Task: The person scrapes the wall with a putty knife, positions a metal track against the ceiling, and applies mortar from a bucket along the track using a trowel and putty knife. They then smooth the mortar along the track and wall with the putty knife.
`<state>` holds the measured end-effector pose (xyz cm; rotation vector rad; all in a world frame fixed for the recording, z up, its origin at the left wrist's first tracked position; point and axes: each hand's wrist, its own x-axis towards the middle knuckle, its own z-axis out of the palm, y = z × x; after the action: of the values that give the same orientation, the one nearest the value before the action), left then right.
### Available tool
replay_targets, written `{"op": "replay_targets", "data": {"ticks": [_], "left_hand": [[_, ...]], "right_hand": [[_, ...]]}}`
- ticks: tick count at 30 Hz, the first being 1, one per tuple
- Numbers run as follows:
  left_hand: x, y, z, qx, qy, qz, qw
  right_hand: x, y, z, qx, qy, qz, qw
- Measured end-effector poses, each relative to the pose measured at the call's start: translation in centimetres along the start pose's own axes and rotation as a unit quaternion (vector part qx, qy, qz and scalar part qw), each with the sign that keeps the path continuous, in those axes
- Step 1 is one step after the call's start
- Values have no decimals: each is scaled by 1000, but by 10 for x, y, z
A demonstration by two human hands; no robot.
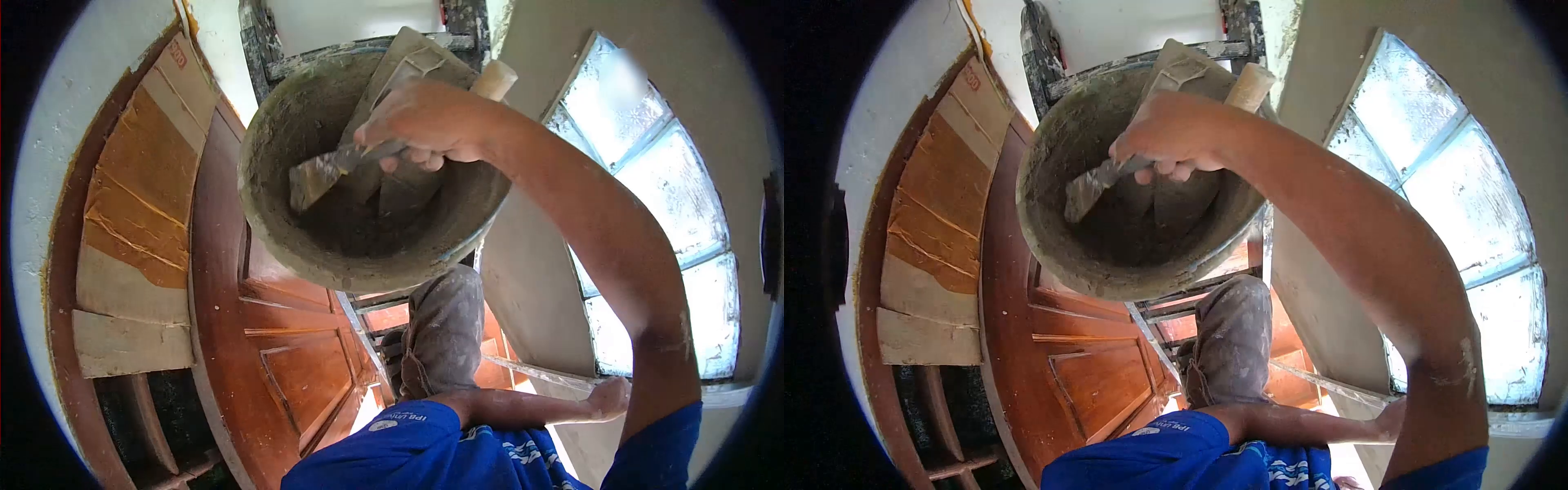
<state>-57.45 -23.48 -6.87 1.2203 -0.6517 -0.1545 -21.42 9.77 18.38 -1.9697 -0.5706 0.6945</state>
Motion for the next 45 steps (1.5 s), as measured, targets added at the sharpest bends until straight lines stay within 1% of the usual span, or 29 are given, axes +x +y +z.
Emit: {"op": "replay_targets", "data": {"ticks": [2, 3, 4, 6, 8, 10, 12, 14, 16, 17, 18, 21, 24, 25, 27, 29, 31, 33, 35, 38, 39, 42, 45], "left_hand": [[1, 6, -26, -38, -100, -26, 994], [3, 3, -44, -88, -170, -8, 981], [5, 7, -67, -112, -197, -25, 974], [4, 17, -81, -139, -208, -90, 964], [2, 30, -81, -167, -198, -176, 949], [-1, 42, -75, -194, -197, -243, 930], [2, 50, -75, -210, -191, -279, 917], [6, 51, -78, -218, -180, -300, 911], [6, 52, -76, -226, -173, -314, 906], [7, 53, -75, -230, -174, -319, 903], [6, 53, -75, -232, -174, -321, 902], [7, 54, -71, -237, -175, -322, 900], [7, 47, -60, -211, -174, -292, 917], [9, 44, -55, -184, -169, -265, 931], [14, 45, -52, -115, -174, -240, 948], [26, 84, -67, -28, -195, -243, 950], [30, 97, -70, -29, -189, -249, 950], [31, 98, -70, -20, -195, -260, 946], [33, 94, -70, -1, -209, -272, 939], [23, 77, -60, -61, -166, -253, 951], [21, 76, -60, -60, -166, -251, 952], [22, 74, -60, -56, -166, -247, 953], [21, 74, -58, -68, -157, -252, 952]], "right_hand": [[-29, -9, -10, 60, 45, 4, 997], [-46, -12, -15, 90, 75, 7, 993], [-65, -13, -17, 129, 77, -25, 988], [-118, -10, -19, 195, 117, -75, 971], [-176, 1, -1, 267, 210, -121, 933], [-247, 16, 20, 159, 227, -167, 946], [-309, 31, 51, 174, 312, -128, 925], [-360, 42, 80, 284, 380, -85, 876], [-397, 58, 113, 344, 457, -57, 818], [-408, 79, 125, 327, 482, -94, 807], [-416, 92, 137, 308, 504, -131, 797], [-438, 92, 158, 423, 549, -88, 716], [-445, 90, 161, 427, 590, -139, 671], [-448, 90, 159, 446, 578, -166, 662], [-453, 86, 154, 481, 554, -218, 644], [-459, 81, 151, 503, 554, -215, 627], [-462, 80, 148, 524, 555, -214, 610], [-464, 81, 146, 542, 559, -212, 591], [-463, 78, 147, 534, 568, -221, 585], [-461, 71, 150, 530, 594, -209, 568], [-461, 70, 152, 529, 606, -199, 560], [-458, 69, 159, 552, 606, -210, 532], [-454, 61, 168, 594, 591, -226, 497]]}}
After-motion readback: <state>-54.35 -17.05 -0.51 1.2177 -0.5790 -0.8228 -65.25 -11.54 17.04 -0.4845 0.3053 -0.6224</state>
